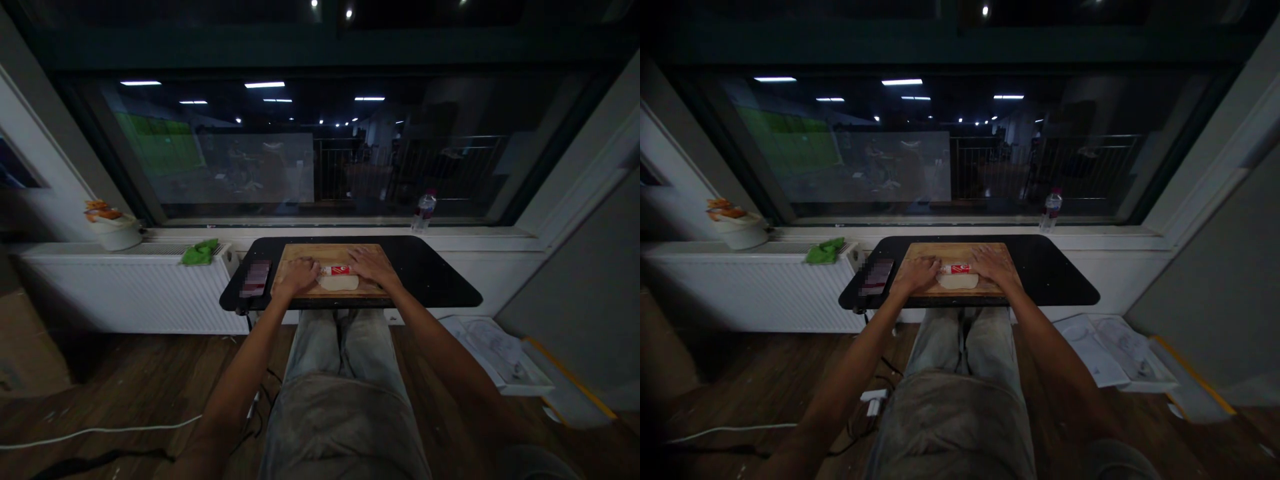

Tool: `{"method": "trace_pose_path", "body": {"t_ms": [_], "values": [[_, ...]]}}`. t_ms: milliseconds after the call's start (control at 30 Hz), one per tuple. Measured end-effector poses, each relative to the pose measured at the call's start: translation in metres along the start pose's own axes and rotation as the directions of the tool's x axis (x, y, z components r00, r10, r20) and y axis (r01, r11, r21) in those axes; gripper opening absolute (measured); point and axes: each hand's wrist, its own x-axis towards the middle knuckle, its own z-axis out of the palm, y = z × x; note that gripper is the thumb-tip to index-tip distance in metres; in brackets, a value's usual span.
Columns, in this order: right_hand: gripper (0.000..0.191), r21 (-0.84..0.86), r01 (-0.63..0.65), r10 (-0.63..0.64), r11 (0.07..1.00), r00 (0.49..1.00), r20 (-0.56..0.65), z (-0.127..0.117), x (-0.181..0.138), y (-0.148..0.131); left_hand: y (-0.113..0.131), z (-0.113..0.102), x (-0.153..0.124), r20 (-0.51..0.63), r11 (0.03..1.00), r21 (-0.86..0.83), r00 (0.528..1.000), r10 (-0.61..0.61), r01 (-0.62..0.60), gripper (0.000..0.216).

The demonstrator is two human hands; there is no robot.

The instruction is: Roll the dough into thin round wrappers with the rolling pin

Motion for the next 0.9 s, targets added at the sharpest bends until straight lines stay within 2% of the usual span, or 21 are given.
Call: {"method": "trace_pose_path", "body": {"t_ms": [167, 233, 367, 500, 567, 900], "values": [[0.053, -0.063, 0.111, -0.111, 0.992, 0.994, -0.01, 0.0, -0.019, -0.005, 0.007, -0.003, -0.013, -0.004, 0.994, -0.037, 0.994, -0.107, 0.106, 0.049], [0.051, -0.08, 0.114, -0.116, 0.99, 0.993, -0.026, 0.0, -0.027, -0.007, 0.009, -0.004, -0.017, -0.006, 0.992, -0.05, 0.993, -0.119, 0.119, 0.052], [0.051, -0.127, 0.058, -0.071, 0.99, 0.993, -0.096, -0.001, -0.046, -0.02, 0.011, -0.003, -0.025, -0.017, 0.99, -0.051, 0.991, -0.133, 0.132, 0.054], [0.054, -0.089, -0.118, 0.101, 0.989, 0.979, -0.175, -0.005, -0.069, -0.037, 0.013, 0.001, -0.029, -0.043, 0.991, -0.042, 0.99, -0.132, 0.13, 0.054], [0.055, -0.067, -0.158, 0.141, 0.985, 0.969, -0.201, -0.005, -0.078, -0.043, 0.014, 0.003, -0.031, -0.056, 0.991, -0.047, 0.99, -0.128, 0.125, 0.054], [0.058, -0.032, -0.171, 0.148, 0.985, 0.918, -0.368, 0.017, -0.103, -0.055, 0.014, 0.008, -0.034, -0.102, 0.991, -0.089, 0.988, -0.114, 0.105, 0.053]]}}
